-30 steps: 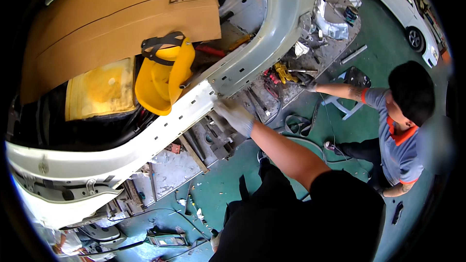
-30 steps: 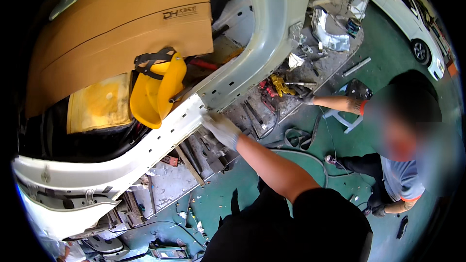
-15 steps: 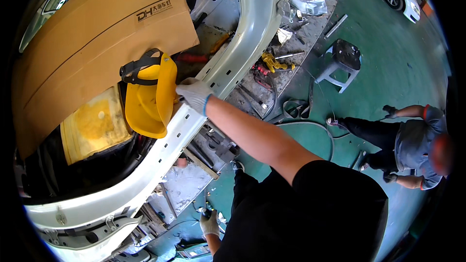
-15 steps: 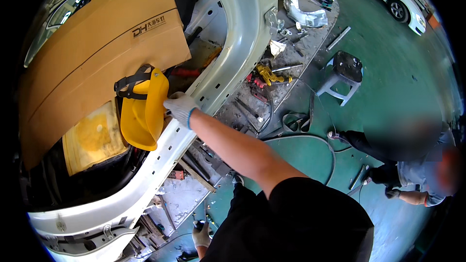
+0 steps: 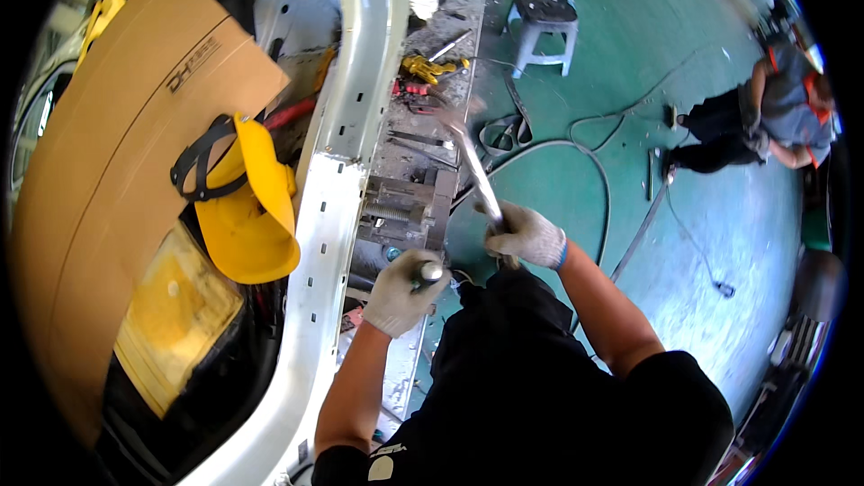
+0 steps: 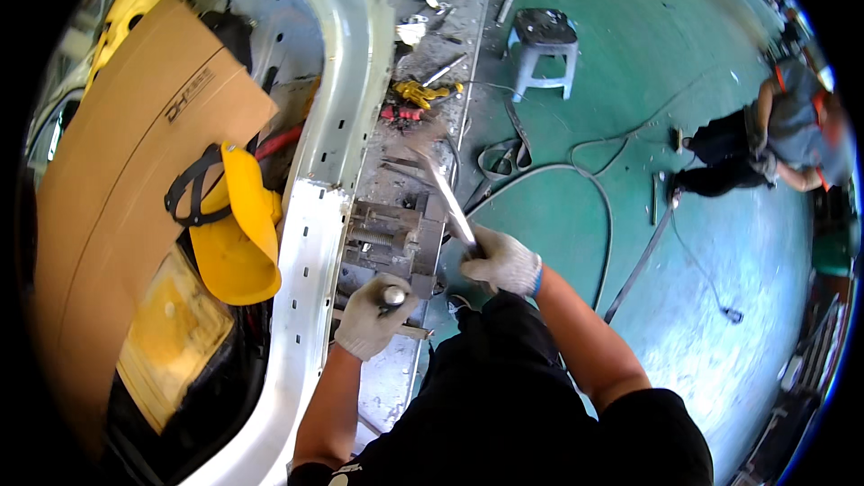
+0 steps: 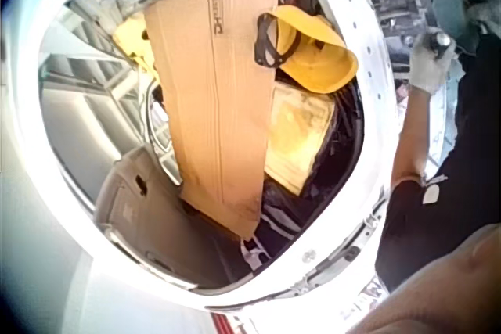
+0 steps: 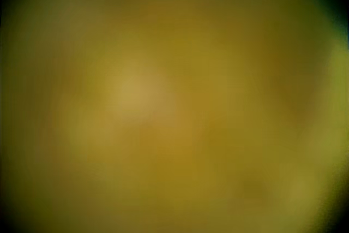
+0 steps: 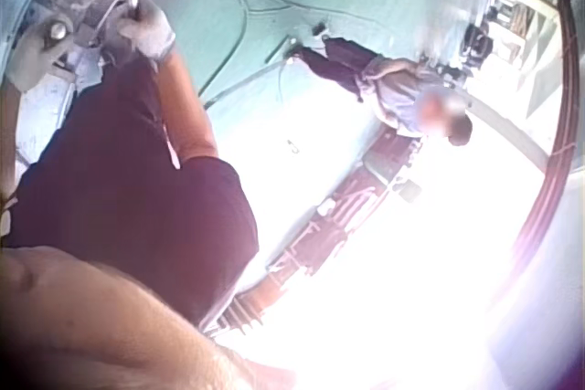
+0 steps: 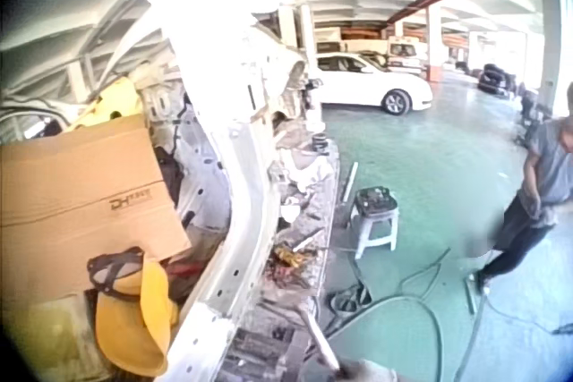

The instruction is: The person walks through a workshop, retrieves a hammer and screwdriver, then works on a white car body panel mounted on a stand. They use the hammer and screwdriver to adjust or remove fasteners, then switch to a welding torch to weld sections of the panel.

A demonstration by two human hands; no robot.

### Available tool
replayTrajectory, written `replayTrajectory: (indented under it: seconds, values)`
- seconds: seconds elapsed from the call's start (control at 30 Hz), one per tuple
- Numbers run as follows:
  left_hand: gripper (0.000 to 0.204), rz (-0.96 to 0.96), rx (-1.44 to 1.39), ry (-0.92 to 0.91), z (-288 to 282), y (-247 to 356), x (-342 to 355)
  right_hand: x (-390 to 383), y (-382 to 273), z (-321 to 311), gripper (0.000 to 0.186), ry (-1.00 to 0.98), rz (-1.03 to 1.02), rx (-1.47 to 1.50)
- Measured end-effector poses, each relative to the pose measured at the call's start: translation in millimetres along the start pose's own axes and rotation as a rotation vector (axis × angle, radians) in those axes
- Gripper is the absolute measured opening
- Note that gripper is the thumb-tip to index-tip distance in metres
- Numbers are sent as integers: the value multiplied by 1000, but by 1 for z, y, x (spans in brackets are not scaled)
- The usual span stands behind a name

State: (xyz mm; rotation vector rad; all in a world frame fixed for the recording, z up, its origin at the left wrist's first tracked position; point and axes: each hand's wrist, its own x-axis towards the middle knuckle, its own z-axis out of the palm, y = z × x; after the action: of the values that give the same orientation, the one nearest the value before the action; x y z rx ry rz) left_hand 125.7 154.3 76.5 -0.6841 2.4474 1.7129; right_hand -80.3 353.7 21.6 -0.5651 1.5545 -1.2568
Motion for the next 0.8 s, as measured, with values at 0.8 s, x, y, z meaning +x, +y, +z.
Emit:
replayTrajectory:
  seconds: [0.8]
  values:
    - [35,566,885,-503,11,-50,182,-110,286,134,22,852,743,683]
